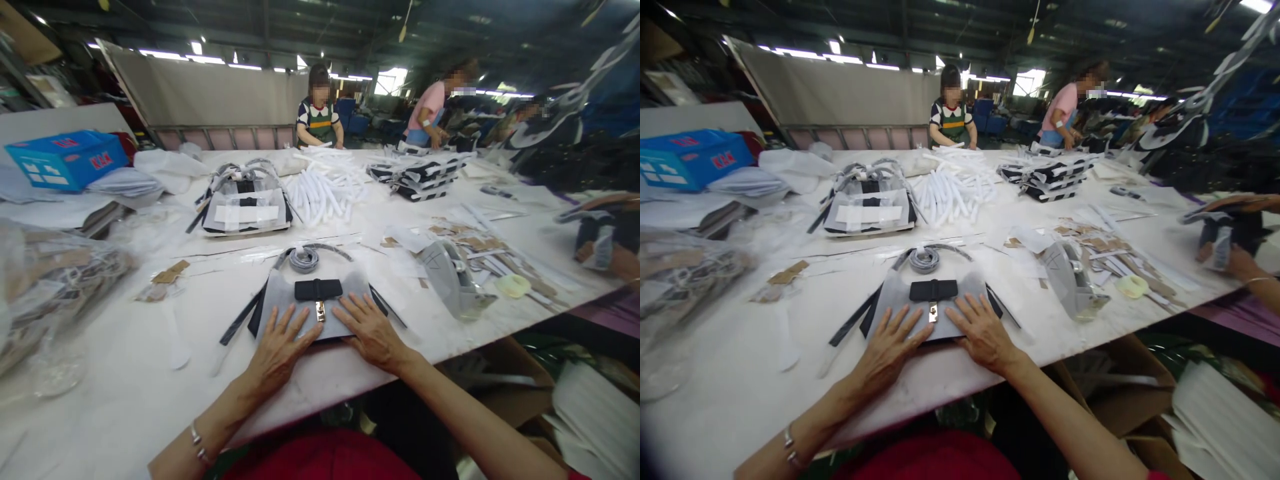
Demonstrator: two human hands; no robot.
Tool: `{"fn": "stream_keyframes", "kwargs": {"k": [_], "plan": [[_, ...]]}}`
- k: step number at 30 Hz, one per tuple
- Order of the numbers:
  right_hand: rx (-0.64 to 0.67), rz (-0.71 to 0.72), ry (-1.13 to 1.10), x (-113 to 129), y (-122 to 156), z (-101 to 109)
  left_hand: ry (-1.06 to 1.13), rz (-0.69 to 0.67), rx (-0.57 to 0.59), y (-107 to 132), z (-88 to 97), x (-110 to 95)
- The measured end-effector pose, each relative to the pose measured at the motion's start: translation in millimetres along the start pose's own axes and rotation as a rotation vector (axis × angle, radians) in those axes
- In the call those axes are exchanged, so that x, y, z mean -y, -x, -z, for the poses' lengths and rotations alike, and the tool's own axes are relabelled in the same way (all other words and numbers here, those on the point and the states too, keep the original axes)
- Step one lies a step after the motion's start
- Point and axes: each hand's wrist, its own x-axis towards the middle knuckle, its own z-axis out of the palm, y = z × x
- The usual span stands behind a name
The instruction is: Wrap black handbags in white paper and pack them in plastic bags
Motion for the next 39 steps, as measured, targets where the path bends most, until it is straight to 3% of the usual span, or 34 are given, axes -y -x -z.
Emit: {"fn": "stream_keyframes", "kwargs": {"k": [11, 19, 22, 26, 30, 39], "plan": [[-0.076, 0.024, -0.004, -3, 5, -16, -0.113, -0.016, 0.024, -1, 7.3, -4], [-0.099, 0.018, 0.038, -1, 1, -7, -0.273, -0.051, -0.091, -10, 5.7, -22], [-0.187, -0.027, 0.071, 9, 2, -6, -0.315, -0.01, -0.148, -12, -2.4, -26], [-0.299, -0.042, 0.062, 15, 11, -26, -0.376, -0.031, -0.241, -11, -7.5, -28], [-0.272, -0.056, -0.018, 12, 14, -39, -0.37, -0.04, -0.268, -13, -5.8, -29], [-0.209, -0.064, -0.155, 11, 22, -16, -0.36, -0.079, -0.267, -9, -16.3, -18]]}}
